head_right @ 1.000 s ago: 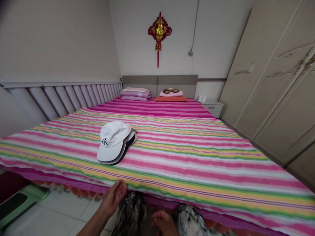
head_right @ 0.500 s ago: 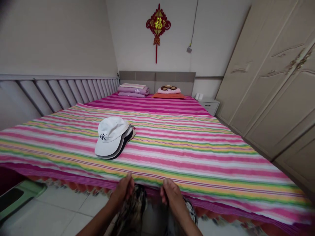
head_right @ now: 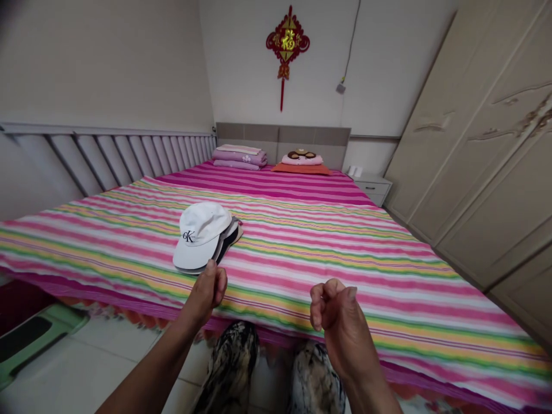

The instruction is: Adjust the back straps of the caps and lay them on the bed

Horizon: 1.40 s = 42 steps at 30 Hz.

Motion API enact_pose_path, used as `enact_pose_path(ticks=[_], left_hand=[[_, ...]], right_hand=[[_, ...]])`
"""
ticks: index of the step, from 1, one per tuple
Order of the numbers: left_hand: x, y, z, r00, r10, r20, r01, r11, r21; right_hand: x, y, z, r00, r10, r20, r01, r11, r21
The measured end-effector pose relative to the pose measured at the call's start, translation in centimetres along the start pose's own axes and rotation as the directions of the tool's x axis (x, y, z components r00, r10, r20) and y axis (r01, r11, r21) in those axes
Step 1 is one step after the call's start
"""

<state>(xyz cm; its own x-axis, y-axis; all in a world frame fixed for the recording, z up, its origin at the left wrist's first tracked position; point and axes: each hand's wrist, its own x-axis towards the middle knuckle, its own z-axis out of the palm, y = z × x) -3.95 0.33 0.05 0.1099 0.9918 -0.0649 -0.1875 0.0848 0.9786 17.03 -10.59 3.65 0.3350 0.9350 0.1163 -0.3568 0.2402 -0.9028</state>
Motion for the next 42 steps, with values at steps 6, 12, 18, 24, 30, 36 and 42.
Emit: enact_pose_path(ticks=[6, 12, 18, 24, 30, 36, 42], left_hand=[[0.8, -2.3, -0.9, 0.996, 0.088, 0.006, -0.088, 0.989, 0.122], [3.6, -5.6, -5.1, 0.954, -0.136, -0.266, 0.067, 0.965, -0.253], [6.0, -5.3, -9.0, 0.859, -0.265, -0.439, 0.046, 0.892, -0.449], [7.9, -4.4, -10.5, 0.817, -0.346, -0.462, 0.049, 0.839, -0.542], [8.7, -3.9, -11.0, 0.824, -0.348, -0.446, 0.013, 0.800, -0.599], [9.9, -0.6, -10.1, 0.913, -0.195, -0.357, -0.102, 0.739, -0.666], [9.5, 1.4, -8.1, 0.976, 0.060, -0.207, -0.192, 0.677, -0.711]], right_hand=[[0.6, 3.8, -0.9, 0.996, 0.080, 0.037, -0.068, 0.963, -0.261], [0.1, 12.4, -3.0, 0.949, 0.181, 0.257, 0.073, 0.667, -0.742], [-1.7, 16.9, -2.7, 0.885, 0.349, 0.307, 0.009, 0.647, -0.762], [-1.6, 18.7, -3.3, 0.869, 0.406, 0.282, -0.082, 0.682, -0.727], [-2.0, 20.4, -4.1, 0.858, 0.456, 0.234, -0.168, 0.681, -0.713], [-2.5, 20.5, -4.2, 0.847, 0.480, 0.230, -0.193, 0.680, -0.707], [-3.1, 20.2, -3.8, 0.840, 0.496, 0.218, -0.238, 0.700, -0.674]])
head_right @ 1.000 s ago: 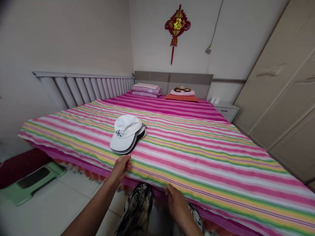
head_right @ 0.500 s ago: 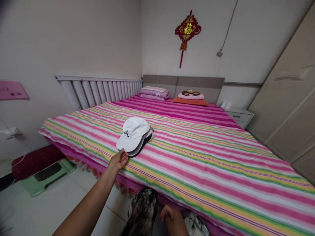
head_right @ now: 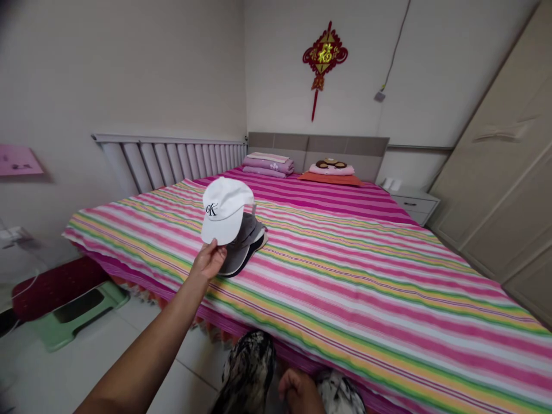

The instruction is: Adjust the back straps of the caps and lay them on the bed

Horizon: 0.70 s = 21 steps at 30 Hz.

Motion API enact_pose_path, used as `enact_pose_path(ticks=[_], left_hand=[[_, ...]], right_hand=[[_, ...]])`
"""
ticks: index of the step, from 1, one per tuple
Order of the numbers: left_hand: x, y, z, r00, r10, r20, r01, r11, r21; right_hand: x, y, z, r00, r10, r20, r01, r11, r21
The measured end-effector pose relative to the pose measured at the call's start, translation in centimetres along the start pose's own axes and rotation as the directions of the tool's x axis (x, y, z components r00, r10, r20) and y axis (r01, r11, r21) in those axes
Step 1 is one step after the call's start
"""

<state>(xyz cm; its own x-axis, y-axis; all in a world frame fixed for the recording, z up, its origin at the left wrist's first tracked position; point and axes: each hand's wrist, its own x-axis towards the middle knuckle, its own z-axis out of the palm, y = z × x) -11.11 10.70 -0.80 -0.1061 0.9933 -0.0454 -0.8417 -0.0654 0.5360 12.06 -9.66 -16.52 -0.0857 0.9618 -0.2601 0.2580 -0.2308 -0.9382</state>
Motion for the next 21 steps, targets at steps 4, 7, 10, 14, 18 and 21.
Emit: enact_pose_path(ticks=[4, 7, 10, 14, 18, 21], left_hand=[[-3.9, -3.3, -0.9, 0.970, -0.164, 0.179, 0.160, 0.987, 0.036], [-8.5, -7.2, -2.6, 0.922, -0.325, 0.210, 0.311, 0.945, 0.100], [-13.0, -11.0, -5.1, 0.857, -0.478, 0.190, 0.452, 0.876, 0.166], [-16.4, -13.8, -8.5, 0.701, -0.681, 0.212, 0.626, 0.730, 0.274], [-16.3, -13.5, -10.2, 0.618, -0.721, 0.313, 0.674, 0.691, 0.259], [-14.7, -12.4, -9.6, 0.589, -0.701, 0.402, 0.697, 0.692, 0.187]], right_hand=[[-0.1, -3.0, -1.3, 0.999, -0.046, 0.027, 0.039, 0.979, 0.201], [-0.4, -7.1, -3.4, 0.988, -0.147, -0.048, 0.154, 0.924, 0.351], [-1.2, -11.0, -5.2, 0.947, -0.298, -0.121, 0.314, 0.784, 0.536], [-2.4, -13.5, -5.8, 0.941, -0.315, -0.125, 0.305, 0.628, 0.716], [-2.9, -13.0, -5.8, 0.955, -0.185, -0.230, 0.294, 0.523, 0.800], [-3.3, -12.2, -6.1, 0.961, -0.173, -0.214, 0.273, 0.499, 0.823]])
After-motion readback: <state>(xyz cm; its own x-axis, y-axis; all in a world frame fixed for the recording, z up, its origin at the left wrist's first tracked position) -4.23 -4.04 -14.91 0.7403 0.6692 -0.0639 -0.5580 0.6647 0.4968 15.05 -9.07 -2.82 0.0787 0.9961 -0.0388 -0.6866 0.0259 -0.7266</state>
